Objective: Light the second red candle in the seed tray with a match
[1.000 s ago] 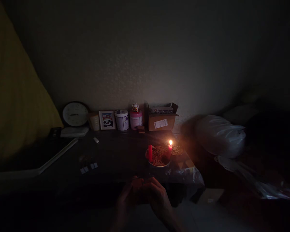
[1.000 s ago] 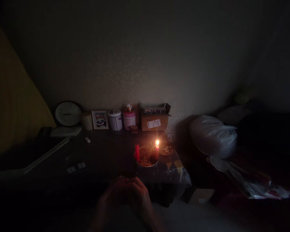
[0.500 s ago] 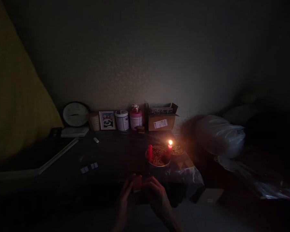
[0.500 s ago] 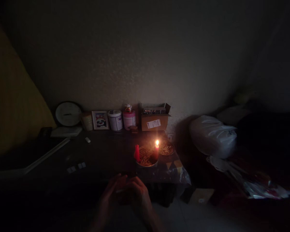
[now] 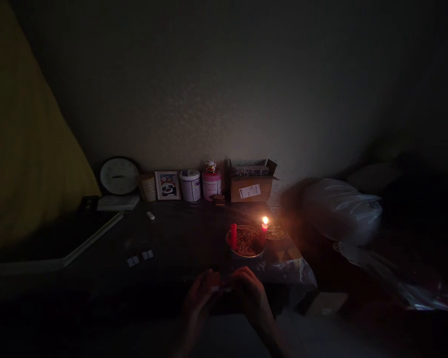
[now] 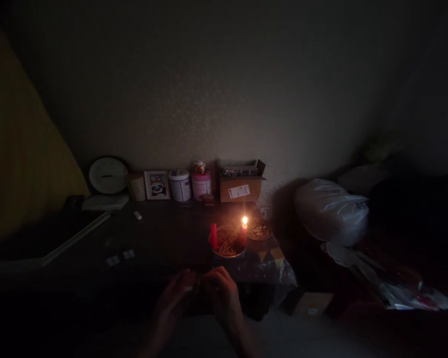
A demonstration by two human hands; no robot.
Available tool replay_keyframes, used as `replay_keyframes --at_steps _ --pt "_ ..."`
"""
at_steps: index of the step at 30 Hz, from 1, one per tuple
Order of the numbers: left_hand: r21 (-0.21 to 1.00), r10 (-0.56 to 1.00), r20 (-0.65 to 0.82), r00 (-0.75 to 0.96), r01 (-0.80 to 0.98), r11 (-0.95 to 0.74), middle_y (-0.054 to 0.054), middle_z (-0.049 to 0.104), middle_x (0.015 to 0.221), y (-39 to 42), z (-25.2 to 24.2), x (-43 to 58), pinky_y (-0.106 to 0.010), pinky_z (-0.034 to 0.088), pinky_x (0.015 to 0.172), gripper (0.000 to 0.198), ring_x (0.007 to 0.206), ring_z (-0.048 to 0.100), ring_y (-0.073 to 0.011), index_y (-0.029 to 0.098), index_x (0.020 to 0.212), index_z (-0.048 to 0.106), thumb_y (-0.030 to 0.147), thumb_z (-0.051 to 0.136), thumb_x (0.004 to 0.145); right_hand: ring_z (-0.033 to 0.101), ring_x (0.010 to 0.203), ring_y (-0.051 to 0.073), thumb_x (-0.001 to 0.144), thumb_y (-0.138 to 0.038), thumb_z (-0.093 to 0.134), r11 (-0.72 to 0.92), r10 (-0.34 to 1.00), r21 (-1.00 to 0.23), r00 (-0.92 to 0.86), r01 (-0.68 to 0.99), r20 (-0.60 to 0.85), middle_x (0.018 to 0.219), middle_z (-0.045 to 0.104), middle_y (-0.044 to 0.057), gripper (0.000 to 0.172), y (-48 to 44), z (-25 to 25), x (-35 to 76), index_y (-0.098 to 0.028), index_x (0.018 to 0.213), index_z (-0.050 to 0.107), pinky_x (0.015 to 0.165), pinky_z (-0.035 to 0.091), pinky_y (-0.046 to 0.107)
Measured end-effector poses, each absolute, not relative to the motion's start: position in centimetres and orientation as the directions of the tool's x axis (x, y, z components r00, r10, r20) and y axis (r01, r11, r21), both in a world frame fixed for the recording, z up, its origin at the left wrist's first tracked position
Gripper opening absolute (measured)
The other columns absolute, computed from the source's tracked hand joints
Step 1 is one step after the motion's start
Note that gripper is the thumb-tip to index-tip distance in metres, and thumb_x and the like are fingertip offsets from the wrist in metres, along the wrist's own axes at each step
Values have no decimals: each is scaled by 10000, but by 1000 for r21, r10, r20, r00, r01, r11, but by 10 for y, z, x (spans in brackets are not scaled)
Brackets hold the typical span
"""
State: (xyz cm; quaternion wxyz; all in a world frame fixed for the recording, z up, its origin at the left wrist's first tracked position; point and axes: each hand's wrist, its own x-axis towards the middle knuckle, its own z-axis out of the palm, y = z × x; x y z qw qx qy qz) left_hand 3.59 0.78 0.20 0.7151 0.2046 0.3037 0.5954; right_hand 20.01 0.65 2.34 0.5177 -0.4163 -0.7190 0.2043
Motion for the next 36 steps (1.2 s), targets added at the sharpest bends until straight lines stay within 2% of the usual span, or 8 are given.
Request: replay_keyframes --at_steps 4,9,14,18,22,26,31,36 --pt "697 978 -197 64 -693 186 -27 741 1020 3 2 40 -284 560 785 512 895 705 -180 228 1078 632 294 852 621 605 708 106 931 -196 505 566 789 -601 -158 565 594 829 604 32 196 8 19 204 -193 866 690 624 459 181" --pt "701 971 -226 75 -679 216 -20 755 926 7 4 42 -260 541 762 465 856 698 -158 211 978 655 331 869 583 579 746 111 946 -201 493 609 758 -514 -253 604 601 861 595 30 185 3 20 201 -224 925 675 645 457 187" --pt "710 973 -189 136 -665 231 -33 766 963 1 6 42 -245 521 829 329 917 695 -151 215 980 676 283 809 687 606 724 95 953 -239 484 629 743 -603 -152 490 652 841 605 26 195 4 24 198 -198 862 651 644 482 173" --pt "682 977 -137 162 -700 211 -39 771 981 3 -1 42 -250 529 841 374 948 696 -176 213 943 705 301 857 612 631 745 105 932 -272 537 611 771 -685 -102 397 629 823 623 26 174 3 27 196 -187 833 652 653 501 175" --pt "705 981 -170 98 -683 190 -50 769 938 8 0 44 -268 542 813 385 904 703 -189 192 895 709 297 878 565 653 791 117 932 -285 537 589 792 -727 -75 354 605 866 660 34 181 2 26 194 -191 832 654 688 511 186" --pt "711 983 -167 69 -683 169 -63 762 964 7 3 46 -315 546 826 373 928 700 -223 196 903 704 269 867 575 659 741 109 936 -303 527 553 813 -745 -45 373 580 819 685 16 189 2 22 193 -190 848 650 671 497 172" --pt "715 987 -146 66 -682 152 -31 761 876 5 4 47 -253 539 806 306 867 699 -172 190 841 730 289 868 586 674 729 112 938 -308 514 524 832 -762 -36 381 554 820 705 15 194 4 17 195 -191 893 662 661 506 172" --pt "724 988 -131 84 -672 153 -35 762 897 6 3 46 -241 530 818 294 894 693 -175 186 859 747 291 858 608 673 775 120 951 -300 486 578 796 -720 -71 385 602 865 700 34 224 5 20 195 -193 874 667 698 521 192"
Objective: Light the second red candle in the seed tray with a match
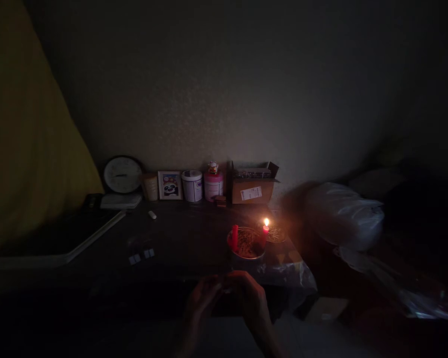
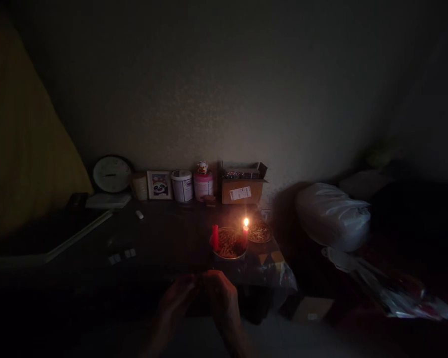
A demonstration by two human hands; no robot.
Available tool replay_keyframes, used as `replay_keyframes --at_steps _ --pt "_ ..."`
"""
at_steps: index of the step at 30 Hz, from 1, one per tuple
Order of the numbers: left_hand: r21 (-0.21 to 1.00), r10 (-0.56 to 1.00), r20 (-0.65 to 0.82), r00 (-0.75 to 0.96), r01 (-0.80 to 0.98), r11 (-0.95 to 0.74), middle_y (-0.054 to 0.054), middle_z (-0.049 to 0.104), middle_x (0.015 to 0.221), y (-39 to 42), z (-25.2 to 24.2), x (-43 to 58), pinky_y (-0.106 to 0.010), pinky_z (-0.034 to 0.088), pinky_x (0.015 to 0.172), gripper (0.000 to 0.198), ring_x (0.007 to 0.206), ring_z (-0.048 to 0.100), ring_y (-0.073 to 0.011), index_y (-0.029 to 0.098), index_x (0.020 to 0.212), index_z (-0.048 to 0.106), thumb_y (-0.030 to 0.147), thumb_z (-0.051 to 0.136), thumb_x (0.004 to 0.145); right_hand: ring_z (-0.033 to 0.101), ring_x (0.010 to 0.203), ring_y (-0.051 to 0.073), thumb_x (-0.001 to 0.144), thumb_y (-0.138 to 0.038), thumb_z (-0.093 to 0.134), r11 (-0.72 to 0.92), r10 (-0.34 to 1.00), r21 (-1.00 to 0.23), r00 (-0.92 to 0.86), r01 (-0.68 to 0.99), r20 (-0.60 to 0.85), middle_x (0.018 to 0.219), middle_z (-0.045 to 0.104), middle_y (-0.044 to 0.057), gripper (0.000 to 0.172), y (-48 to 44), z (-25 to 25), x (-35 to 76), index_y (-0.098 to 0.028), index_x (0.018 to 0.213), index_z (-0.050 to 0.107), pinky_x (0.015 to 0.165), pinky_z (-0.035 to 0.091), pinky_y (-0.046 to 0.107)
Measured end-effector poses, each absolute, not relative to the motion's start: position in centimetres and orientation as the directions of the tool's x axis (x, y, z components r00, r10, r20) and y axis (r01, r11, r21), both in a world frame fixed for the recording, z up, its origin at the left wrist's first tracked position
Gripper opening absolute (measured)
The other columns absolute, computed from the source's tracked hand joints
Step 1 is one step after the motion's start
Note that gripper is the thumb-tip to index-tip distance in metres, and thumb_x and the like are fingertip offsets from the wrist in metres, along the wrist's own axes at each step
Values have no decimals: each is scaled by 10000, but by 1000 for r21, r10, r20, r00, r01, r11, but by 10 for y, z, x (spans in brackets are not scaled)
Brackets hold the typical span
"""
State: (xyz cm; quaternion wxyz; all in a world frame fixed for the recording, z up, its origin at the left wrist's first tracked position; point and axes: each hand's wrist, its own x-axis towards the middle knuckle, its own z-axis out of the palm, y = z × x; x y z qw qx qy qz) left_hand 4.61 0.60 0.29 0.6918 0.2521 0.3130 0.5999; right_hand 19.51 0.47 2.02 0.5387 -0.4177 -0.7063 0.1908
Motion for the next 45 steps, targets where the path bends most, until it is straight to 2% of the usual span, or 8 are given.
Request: replay_keyframes --at_steps 6,11,17,25,33,36,40,45 --pt "702 988 -107 114 -695 156 -36 756 919 0 13 47 -274 521 852 271 922 684 -190 200 866 750 302 841 632 663 740 116 928 -290 534 551 809 -744 -24 379 587 837 685 29 173 4 21 194 -198 868 668 676 519 187" --pt "678 987 -148 64 -720 148 -29 760 851 0 23 52 -248 526 792 315 844 689 -168 191 791 747 325 888 544 665 702 113 928 -297 523 509 838 -783 1 358 546 804 697 19 182 4 23 194 -195 884 668 638 516 177" --pt "676 993 -117 31 -730 102 -15 749 813 3 24 52 -243 538 770 313 823 687 -161 184 773 744 361 880 555 686 792 111 918 -246 538 615 688 -632 71 471 722 879 709 30 148 1 33 197 -196 872 670 689 530 160" --pt "699 997 -71 25 -712 67 7 731 804 4 21 57 -207 530 742 189 792 666 -119 189 797 726 276 826 663 669 772 114 916 -186 516 683 568 -427 -64 593 820 882 681 38 135 3 36 197 -204 902 649 651 539 181" --pt "670 995 -95 -7 -741 58 9 743 709 8 21 61 -216 532 681 307 717 695 -139 187 724 706 317 898 524 653 850 117 919 -149 489 755 487 -317 -167 573 857 923 700 20 190 -14 53 199 -247 1011 623 732 524 211" --pt "671 997 -78 16 -739 65 -26 767 807 4 23 59 -239 534 751 290 808 704 -160 180 773 711 336 868 586 653 773 148 884 -188 515 671 568 -392 -96 629 818 821 702 20 161 4 33 206 -238 866 668 702 527 250" --pt "667 994 -112 18 -740 89 -50 790 891 2 23 54 -256 534 820 377 876 716 -173 184 813 699 392 877 553 654 836 162 855 -196 536 553 621 -537 115 636 776 927 680 55 161 22 18 221 -205 962 656 708 537 252" --pt "664 991 -129 16 -741 99 -68 792 942 4 20 50 -245 535 819 387 876 718 -163 187 865 681 382 865 584 672 809 147 894 -302 520 509 674 -634 188 582 714 901 691 40 175 18 28 229 -200 909 661 699 542 221"
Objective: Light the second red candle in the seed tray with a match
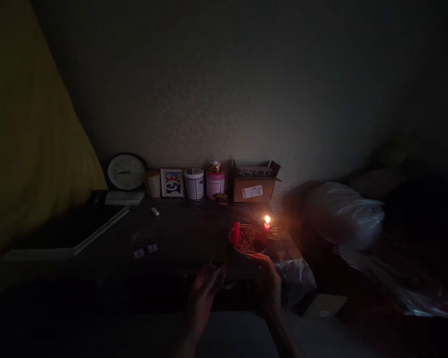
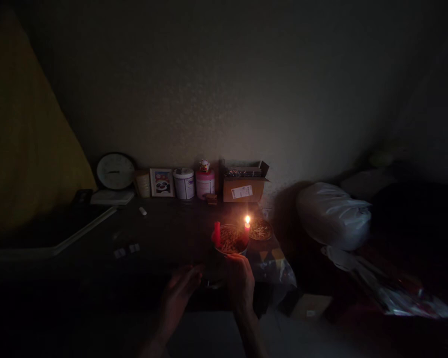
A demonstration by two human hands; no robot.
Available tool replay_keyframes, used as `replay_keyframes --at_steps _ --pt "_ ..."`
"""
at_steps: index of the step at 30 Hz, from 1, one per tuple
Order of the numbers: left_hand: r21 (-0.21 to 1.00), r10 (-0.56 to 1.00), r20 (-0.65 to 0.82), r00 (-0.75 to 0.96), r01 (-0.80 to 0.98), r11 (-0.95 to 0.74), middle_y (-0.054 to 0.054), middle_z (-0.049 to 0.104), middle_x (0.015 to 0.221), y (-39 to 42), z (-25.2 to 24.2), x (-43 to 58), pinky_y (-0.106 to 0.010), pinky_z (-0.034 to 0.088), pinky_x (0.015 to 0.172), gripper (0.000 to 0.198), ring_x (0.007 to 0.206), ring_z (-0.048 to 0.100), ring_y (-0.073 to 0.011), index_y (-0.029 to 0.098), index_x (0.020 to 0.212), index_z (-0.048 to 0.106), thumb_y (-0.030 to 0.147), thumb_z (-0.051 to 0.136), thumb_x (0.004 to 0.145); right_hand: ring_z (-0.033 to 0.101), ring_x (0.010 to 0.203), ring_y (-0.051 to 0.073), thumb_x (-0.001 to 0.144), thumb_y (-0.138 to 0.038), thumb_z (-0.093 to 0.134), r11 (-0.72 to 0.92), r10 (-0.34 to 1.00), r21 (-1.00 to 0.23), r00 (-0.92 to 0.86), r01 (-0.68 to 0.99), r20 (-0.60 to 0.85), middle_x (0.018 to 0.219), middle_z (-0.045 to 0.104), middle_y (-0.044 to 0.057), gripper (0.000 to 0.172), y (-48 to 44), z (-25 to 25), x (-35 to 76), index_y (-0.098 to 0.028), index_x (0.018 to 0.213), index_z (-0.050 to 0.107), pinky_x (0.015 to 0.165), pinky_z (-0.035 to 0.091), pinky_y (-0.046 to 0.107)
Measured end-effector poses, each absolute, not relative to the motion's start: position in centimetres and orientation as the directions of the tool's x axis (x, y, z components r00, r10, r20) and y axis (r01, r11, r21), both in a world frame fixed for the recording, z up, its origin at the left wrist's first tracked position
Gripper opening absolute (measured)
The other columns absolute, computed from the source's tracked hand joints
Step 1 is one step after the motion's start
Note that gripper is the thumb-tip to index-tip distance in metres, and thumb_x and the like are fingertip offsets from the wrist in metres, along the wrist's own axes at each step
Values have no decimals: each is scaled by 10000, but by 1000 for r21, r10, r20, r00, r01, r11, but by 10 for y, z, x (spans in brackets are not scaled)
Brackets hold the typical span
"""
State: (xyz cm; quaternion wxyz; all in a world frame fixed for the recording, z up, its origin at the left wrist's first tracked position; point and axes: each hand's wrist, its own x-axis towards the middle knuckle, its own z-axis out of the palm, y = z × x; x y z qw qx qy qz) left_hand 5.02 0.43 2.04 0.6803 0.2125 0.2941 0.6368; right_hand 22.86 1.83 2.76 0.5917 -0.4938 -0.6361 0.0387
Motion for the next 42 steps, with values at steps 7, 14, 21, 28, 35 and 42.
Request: replay_keyframes --at_steps 7,14,21,28,35,42 --pt "678 993 -116 15 -730 90 -25 769 906 5 19 54 -234 540 801 321 878 702 -158 190 856 709 346 851 615 683 767 130 874 -293 581 555 671 -638 166 534 723 886 707 32 119 7 32 211 -203 854 655 649 540 192" --pt "697 997 -71 18 -715 62 1 711 786 3 21 58 -224 530 753 198 792 669 -134 179 777 724 268 835 640 650 731 105 915 -200 530 670 546 -409 -37 619 837 837 677 15 129 -2 41 195 -208 841 635 634 516 184" --pt "682 997 -80 2 -729 57 -8 747 738 8 14 59 -242 538 723 258 751 692 -151 195 716 723 333 876 560 634 822 132 906 -152 499 698 536 -343 -140 629 833 892 694 24 166 -10 46 200 -233 935 641 712 515 229" --pt "709 999 -34 26 -704 43 -53 771 956 3 20 51 -246 525 839 204 911 680 -159 172 815 727 328 794 701 645 771 141 883 -236 525 502 660 -581 151 640 736 883 673 48 127 21 22 216 -196 872 645 662 533 233" --pt "688 997 -80 -21 -724 40 -7 754 837 4 18 50 -284 531 813 287 839 688 -171 197 795 750 368 857 592 652 709 143 865 -348 549 408 716 -743 319 531 621 798 695 32 202 18 29 214 -194 793 658 639 534 232" --pt "678 997 -74 -26 -735 31 -33 774 967 5 20 44 -300 505 831 253 874 680 -168 201 814 735 366 826 644 624 757 161 840 -385 563 396 728 -791 366 466 580 797 679 29 227 15 36 216 -203 742 658 701 515 274"
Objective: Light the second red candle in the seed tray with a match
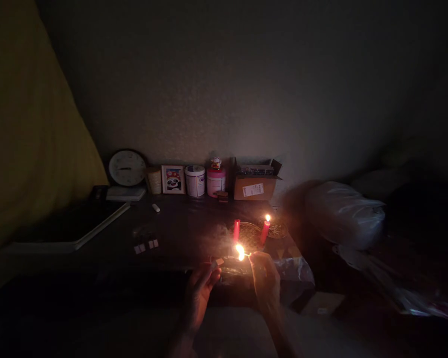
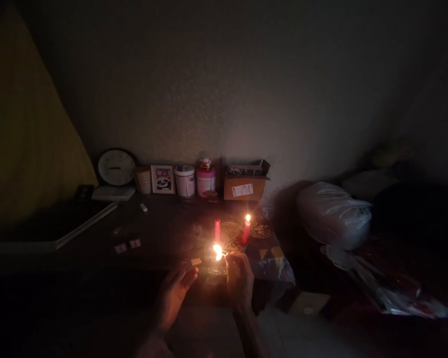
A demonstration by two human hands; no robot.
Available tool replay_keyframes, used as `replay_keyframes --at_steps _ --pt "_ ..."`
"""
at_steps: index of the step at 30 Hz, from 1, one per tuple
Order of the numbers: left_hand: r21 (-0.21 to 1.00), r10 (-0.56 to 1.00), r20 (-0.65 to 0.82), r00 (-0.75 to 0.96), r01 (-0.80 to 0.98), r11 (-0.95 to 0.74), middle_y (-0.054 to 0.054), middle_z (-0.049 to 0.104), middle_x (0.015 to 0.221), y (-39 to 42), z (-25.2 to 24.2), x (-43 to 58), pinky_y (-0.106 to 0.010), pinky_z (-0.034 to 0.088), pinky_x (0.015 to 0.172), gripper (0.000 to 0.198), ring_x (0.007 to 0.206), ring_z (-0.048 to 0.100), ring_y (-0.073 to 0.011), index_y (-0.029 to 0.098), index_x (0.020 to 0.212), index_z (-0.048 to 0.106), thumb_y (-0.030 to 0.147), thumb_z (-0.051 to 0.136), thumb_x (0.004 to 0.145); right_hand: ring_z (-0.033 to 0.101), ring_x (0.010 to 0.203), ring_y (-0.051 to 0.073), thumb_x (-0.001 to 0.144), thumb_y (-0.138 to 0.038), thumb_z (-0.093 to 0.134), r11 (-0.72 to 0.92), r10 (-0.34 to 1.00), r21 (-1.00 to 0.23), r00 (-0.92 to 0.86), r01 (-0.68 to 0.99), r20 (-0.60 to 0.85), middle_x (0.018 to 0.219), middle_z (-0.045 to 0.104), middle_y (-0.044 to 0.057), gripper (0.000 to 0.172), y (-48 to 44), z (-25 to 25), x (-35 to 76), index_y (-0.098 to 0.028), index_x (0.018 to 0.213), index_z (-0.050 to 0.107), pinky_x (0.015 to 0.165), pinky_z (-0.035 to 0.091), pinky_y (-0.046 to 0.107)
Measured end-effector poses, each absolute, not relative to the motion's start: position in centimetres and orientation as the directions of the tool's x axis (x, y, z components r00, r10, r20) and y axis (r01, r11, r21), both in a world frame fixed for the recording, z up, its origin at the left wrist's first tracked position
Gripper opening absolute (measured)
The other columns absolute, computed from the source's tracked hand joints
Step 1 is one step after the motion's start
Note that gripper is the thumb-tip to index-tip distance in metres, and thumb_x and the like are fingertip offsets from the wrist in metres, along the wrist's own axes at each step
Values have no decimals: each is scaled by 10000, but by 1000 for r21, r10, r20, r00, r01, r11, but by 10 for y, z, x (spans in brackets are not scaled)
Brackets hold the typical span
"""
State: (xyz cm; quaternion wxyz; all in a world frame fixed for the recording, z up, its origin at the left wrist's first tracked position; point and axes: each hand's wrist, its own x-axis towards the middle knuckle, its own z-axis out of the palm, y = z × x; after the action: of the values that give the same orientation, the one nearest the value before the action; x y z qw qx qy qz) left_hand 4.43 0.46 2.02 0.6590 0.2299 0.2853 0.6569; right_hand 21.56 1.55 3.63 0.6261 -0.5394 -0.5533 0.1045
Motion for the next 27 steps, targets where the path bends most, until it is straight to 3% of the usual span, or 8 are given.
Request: replay_keyframes --at_steps 5,17,27 --pt "674 997 -80 -20 -738 39 -59 778 1007 6 17 39 -294 491 850 292 896 670 -160 191 924 740 381 773 704 612 764 162 847 -414 559 391 728 -815 399 427 558 810 660 31 247 14 41 221 -201 766 653 695 509 276" --pt "684 990 -142 2 -723 100 -43 776 988 10 9 36 -269 496 808 310 887 653 -153 191 941 751 405 750 716 599 822 170 847 -415 591 373 753 -844 405 387 518 877 650 38 242 13 43 227 -186 840 668 740 490 286" --pt "688 985 -175 -7 -716 117 -31 778 935 10 14 37 -247 507 767 367 866 658 -157 193 852 768 437 834 585 593 793 170 823 -414 616 368 757 -853 413 370 506 847 651 36 233 15 42 228 -189 819 674 744 486 291"
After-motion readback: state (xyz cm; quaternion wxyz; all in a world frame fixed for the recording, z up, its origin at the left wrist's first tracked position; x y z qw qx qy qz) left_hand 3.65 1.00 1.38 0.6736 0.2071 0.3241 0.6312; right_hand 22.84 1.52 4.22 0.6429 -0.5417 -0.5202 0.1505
